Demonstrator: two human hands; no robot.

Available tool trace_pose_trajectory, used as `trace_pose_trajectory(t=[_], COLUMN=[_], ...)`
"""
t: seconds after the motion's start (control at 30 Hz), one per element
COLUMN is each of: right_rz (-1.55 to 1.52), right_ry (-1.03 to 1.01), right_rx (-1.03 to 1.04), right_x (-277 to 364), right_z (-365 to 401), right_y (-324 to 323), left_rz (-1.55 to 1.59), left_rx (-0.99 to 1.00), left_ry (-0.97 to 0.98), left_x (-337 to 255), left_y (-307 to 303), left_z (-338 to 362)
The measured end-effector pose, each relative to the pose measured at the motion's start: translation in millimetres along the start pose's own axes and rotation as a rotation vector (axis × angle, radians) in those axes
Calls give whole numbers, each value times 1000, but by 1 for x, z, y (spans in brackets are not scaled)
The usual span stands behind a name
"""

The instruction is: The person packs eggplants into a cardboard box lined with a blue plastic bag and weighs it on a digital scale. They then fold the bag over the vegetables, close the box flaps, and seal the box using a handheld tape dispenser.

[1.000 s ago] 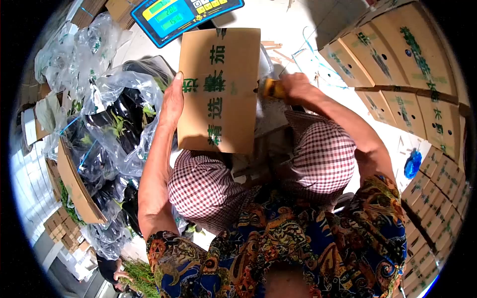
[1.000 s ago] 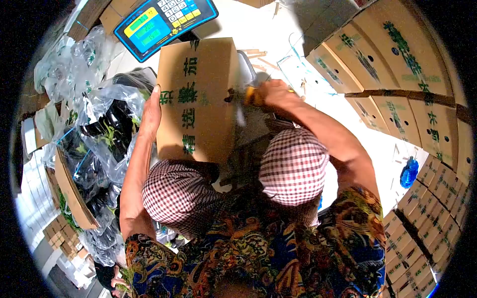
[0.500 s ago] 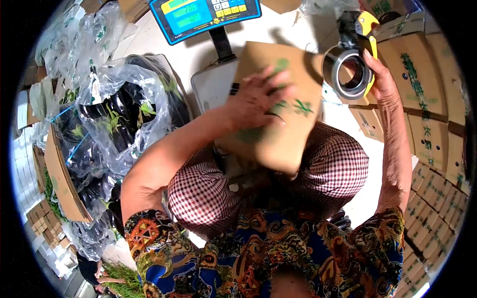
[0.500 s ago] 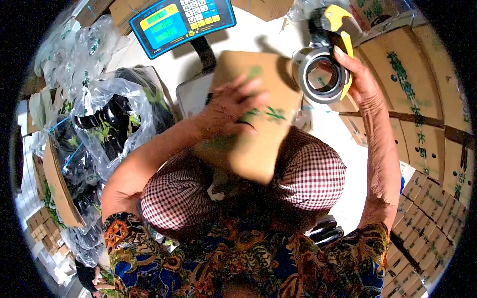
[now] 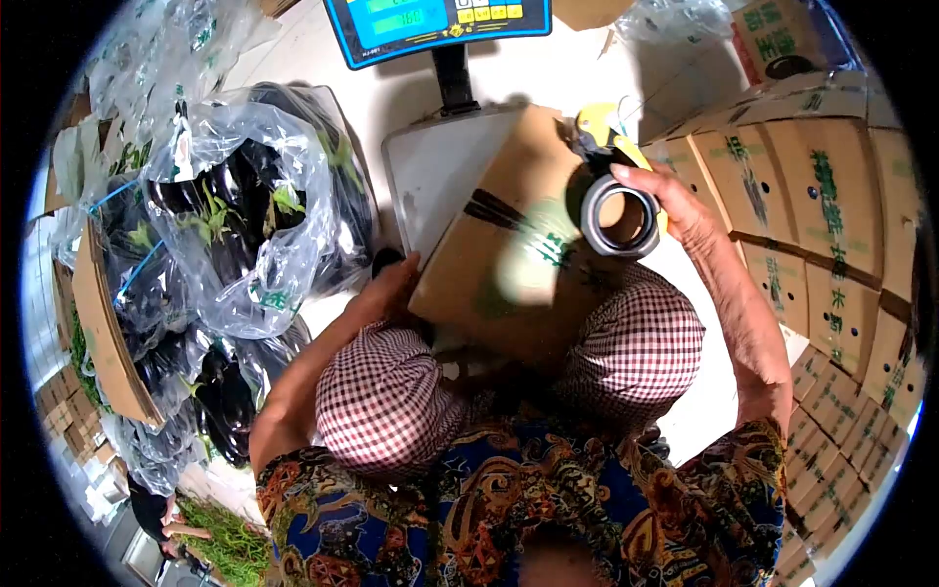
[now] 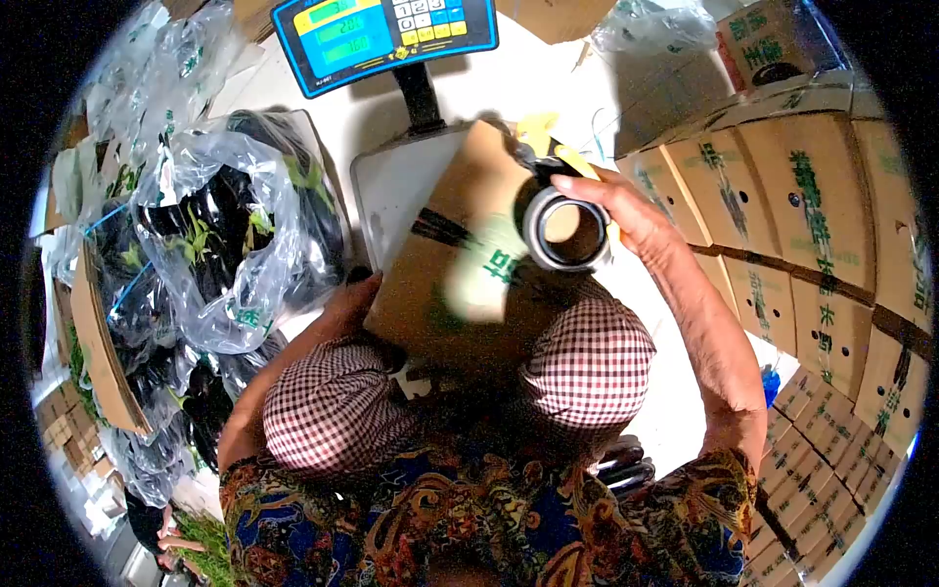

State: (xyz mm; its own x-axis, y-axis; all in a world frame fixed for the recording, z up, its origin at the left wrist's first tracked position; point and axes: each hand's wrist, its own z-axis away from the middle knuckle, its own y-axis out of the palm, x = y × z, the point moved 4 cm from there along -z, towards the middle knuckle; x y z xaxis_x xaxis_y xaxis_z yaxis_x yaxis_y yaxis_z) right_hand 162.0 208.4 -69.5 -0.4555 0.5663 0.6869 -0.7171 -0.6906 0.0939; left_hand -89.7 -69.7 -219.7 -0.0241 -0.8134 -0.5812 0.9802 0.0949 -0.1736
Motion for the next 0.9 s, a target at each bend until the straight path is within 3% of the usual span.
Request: trace_pose_trajectory(t=[0.1, 0.17, 0.23, 0.4, 0.5, 0.63, 0.7, 0.77, 0.8, 0.9], right_rz=[-3, 200, 150, -111, -241, -240, -248, -210, -275, -516], right_ry=[-71, -44, -55, -192, -174, -304, -274, -303, -276, -364], right_rx=[112, 116, 185, 94, 122, -13, 26, 79, -101, 234], right_x=[6, 18, 25, 25, 20, 20, 7, -8, -14, -14], right_z=[-15, -23, -27, -29, -12, 30, 50, 68, 78, 83], right_y=[39, 54, 64, 38, 2, -22, -37, -44, -49, -67], left_rz=[59, 31, -14, -282, -532, -351, -596, -625, -647, -496], left_rx=[145, 196, 226, 108, -92, -248, -369, -404, -426, -458], left_ry=[-61, -43, -15, 172, 386, 274, 440, 543, 594, 594], left_x=[22, 27, 32, 24, -13, -134, -166, -190, -202, -202], left_y=[13, 11, 5, -36, -73, -84, -97, -91, -88, -59], left_z=[11, 9, 6, -18, -46, 2, -1, 11, 20, 72])
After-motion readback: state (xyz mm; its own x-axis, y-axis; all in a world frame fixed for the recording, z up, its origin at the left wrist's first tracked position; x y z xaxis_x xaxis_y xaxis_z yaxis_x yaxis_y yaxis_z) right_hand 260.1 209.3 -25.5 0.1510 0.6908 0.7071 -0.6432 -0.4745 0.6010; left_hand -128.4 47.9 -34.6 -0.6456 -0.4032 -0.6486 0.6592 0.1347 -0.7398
